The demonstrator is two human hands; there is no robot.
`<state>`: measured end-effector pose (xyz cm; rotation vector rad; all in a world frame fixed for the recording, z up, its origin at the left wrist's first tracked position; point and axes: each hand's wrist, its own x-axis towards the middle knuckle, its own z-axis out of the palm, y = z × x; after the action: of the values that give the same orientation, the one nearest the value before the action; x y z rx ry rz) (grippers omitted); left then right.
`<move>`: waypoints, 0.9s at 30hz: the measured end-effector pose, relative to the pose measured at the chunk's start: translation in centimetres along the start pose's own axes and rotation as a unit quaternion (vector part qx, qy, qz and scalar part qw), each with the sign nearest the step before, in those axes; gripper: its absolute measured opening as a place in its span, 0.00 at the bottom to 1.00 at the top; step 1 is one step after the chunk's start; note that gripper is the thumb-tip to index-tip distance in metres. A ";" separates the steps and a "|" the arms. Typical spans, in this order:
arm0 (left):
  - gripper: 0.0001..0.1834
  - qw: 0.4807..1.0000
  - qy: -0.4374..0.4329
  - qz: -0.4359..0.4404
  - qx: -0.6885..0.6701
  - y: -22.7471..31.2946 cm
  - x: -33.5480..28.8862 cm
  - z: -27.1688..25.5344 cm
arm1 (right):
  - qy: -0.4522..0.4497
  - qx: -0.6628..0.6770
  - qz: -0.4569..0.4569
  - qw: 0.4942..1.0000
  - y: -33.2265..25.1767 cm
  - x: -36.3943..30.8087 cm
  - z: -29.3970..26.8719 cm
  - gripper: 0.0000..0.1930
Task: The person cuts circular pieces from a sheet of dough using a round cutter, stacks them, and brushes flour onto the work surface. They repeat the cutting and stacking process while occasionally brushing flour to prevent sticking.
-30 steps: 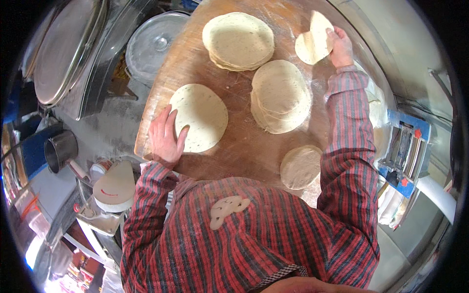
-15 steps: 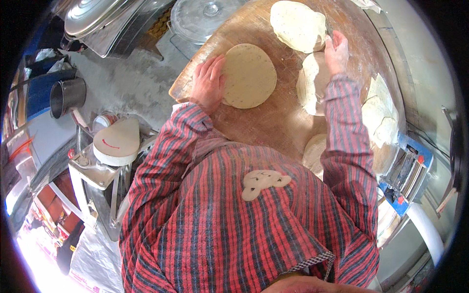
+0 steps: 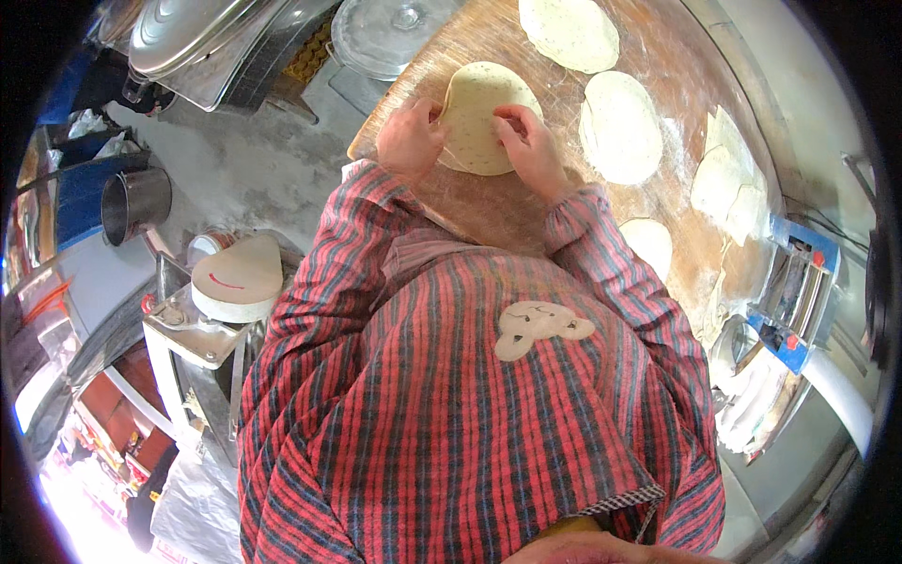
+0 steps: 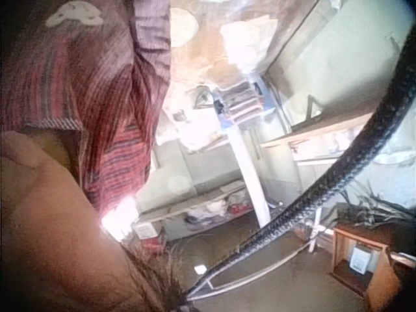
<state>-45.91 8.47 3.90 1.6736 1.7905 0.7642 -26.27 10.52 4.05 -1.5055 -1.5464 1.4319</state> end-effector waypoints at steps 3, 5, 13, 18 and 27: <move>0.09 0.995 -0.018 0.015 -0.094 -0.3 -0.3 0.2 | -0.006 0.040 -0.016 0.999 -0.2 0.6 1.6 0.21; 0.08 0.982 -0.015 -0.005 -0.186 -0.2 -0.4 1.0 | -0.012 0.024 -0.045 0.999 -0.1 0.8 2.5 0.25; 0.10 0.716 -0.034 -0.264 -0.645 -0.6 0.1 3.8 | 0.007 0.033 0.052 0.998 -0.5 1.1 1.9 0.19; 0.11 0.842 0.031 -0.170 -0.512 -2.6 -0.1 3.7 | 0.112 0.449 0.089 0.882 0.1 1.1 0.1 0.16; 0.16 0.799 -0.093 -0.237 -0.545 -2.2 -0.3 1.8 | 0.264 0.507 -0.007 0.821 -1.5 -2.5 -22.4 0.17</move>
<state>-46.05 8.14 1.07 0.4740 1.1161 1.0422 -5.93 15.35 12.56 -1.0337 -0.3027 1.3076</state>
